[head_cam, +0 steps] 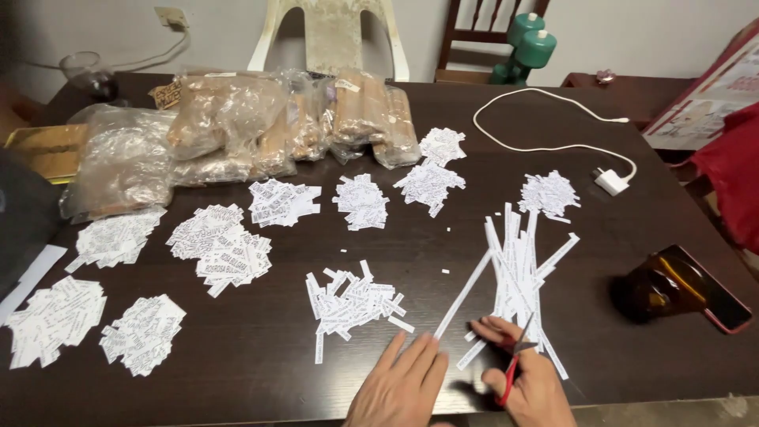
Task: Cutting long paper strips into smaller pieces using scissors on a table.
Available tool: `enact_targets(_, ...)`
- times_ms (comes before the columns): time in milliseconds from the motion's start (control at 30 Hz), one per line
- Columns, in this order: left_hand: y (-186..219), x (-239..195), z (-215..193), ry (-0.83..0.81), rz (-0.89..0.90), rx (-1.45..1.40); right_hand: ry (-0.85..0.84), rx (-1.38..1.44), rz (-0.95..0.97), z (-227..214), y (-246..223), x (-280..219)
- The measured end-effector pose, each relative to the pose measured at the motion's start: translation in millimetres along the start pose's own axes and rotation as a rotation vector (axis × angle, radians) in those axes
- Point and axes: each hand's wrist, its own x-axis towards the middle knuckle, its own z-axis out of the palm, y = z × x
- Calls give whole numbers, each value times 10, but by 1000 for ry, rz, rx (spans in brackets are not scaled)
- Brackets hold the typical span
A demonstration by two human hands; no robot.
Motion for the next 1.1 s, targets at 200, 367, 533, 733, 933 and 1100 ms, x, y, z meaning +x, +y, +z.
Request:
enact_targets(200, 22, -612, 138, 602, -126, 212, 233, 151, 222, 45, -288, 97)
enact_targets(367, 180, -514, -200, 602, -337, 104, -205, 74, -80, 320, -556, -103)
enact_targets(533, 205, -388, -412, 754, -320, -8, -150, -70, -513, 628, -851, -57)
enact_targets(733, 146, -502, -732, 810, -632, -349, -278, -24, -590, 643, -949, 114)
enact_targets(933, -34, -636, -911, 843, -508, -355, -289, 131, -608, 699, -970, 162)
enact_targets(1100, -278, -716, -1197, 877, -438, -298, -105, 174, -553, 595, -1036, 217)
